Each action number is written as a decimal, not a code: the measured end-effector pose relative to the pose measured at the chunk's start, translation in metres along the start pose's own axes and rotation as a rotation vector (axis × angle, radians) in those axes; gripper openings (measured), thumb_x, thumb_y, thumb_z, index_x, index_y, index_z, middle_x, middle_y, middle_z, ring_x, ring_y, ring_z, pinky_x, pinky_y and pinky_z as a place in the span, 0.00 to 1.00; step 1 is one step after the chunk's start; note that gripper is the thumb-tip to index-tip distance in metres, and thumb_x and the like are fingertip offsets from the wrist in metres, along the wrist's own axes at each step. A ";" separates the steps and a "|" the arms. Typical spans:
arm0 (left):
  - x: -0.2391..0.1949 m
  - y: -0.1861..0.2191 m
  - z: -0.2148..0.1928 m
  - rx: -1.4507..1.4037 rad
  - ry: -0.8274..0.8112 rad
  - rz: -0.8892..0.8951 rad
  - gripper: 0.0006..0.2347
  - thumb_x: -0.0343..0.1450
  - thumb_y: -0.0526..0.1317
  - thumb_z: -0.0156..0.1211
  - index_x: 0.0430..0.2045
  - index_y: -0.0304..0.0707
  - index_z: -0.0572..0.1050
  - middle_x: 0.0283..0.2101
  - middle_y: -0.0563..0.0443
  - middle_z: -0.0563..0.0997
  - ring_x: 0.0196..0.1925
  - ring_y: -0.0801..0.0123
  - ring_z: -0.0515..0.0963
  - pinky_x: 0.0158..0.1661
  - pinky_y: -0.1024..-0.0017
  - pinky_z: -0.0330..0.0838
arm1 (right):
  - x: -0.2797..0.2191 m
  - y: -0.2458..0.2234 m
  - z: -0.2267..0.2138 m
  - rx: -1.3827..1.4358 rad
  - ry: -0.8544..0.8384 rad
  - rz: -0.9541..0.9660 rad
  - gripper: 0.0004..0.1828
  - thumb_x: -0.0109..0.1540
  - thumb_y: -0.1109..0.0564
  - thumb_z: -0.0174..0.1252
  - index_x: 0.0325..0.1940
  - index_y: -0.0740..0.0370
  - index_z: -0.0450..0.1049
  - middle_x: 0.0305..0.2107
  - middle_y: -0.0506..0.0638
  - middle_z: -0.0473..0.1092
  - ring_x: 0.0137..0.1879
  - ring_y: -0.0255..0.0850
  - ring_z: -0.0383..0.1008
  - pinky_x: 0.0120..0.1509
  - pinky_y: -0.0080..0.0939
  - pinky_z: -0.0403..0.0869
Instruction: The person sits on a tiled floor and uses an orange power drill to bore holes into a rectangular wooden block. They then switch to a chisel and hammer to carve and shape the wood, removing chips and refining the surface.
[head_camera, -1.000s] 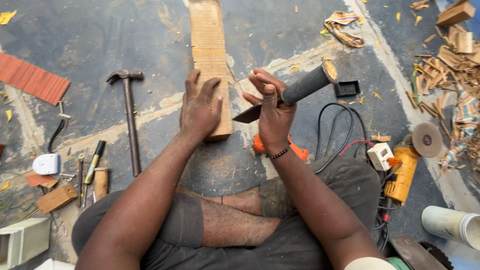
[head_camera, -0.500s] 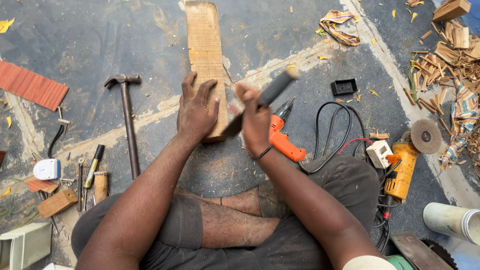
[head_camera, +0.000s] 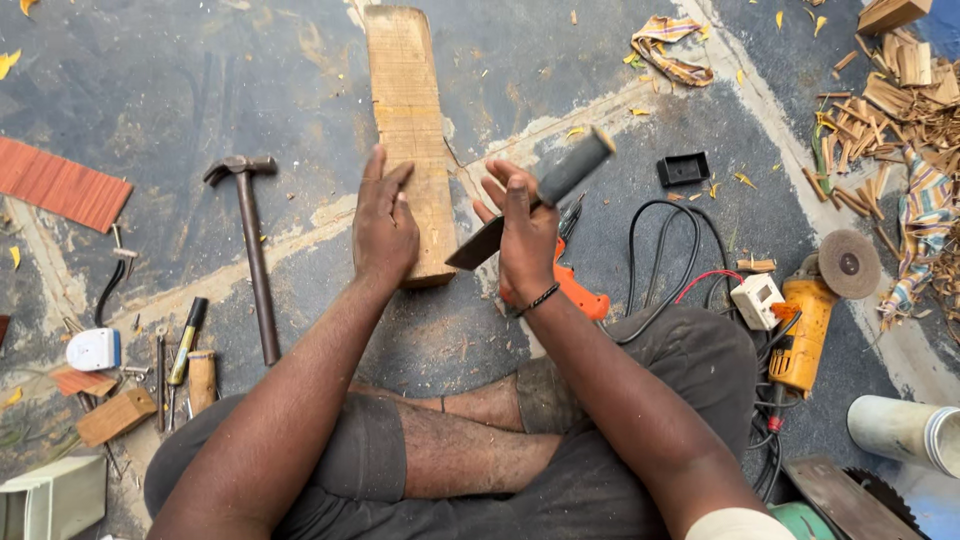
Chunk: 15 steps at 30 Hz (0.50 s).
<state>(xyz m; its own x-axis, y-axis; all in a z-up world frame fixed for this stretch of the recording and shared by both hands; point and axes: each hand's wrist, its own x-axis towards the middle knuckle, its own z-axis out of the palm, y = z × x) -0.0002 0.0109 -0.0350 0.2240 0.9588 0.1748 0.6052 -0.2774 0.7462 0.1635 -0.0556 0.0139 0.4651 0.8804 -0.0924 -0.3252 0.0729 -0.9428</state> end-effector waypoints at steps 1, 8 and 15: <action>-0.002 0.002 -0.001 -0.069 -0.037 -0.144 0.22 0.77 0.34 0.46 0.68 0.56 0.62 0.79 0.42 0.49 0.77 0.46 0.62 0.66 0.61 0.68 | 0.000 -0.001 -0.002 0.017 -0.014 0.009 0.33 0.67 0.37 0.52 0.64 0.66 0.68 0.61 0.61 0.69 0.69 0.56 0.70 0.69 0.58 0.77; -0.004 0.023 -0.008 -0.486 -0.185 -0.808 0.27 0.78 0.49 0.36 0.74 0.56 0.38 0.73 0.37 0.56 0.64 0.44 0.73 0.61 0.55 0.69 | -0.004 0.009 0.008 -0.059 -0.052 0.021 0.32 0.67 0.37 0.52 0.60 0.68 0.71 0.59 0.62 0.70 0.67 0.56 0.73 0.66 0.58 0.76; -0.024 0.012 0.026 -0.680 -0.159 -0.846 0.25 0.79 0.52 0.32 0.74 0.51 0.46 0.68 0.36 0.65 0.64 0.51 0.73 0.62 0.56 0.72 | -0.010 -0.009 0.011 -0.195 -0.130 -0.074 0.28 0.69 0.40 0.52 0.60 0.65 0.74 0.57 0.58 0.74 0.67 0.50 0.74 0.71 0.51 0.76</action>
<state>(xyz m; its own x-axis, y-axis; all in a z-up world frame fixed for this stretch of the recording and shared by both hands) 0.0216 -0.0169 -0.0465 0.0602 0.7907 -0.6092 0.0724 0.6053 0.7927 0.1530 -0.0601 0.0269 0.3681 0.9297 0.0089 -0.1237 0.0585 -0.9906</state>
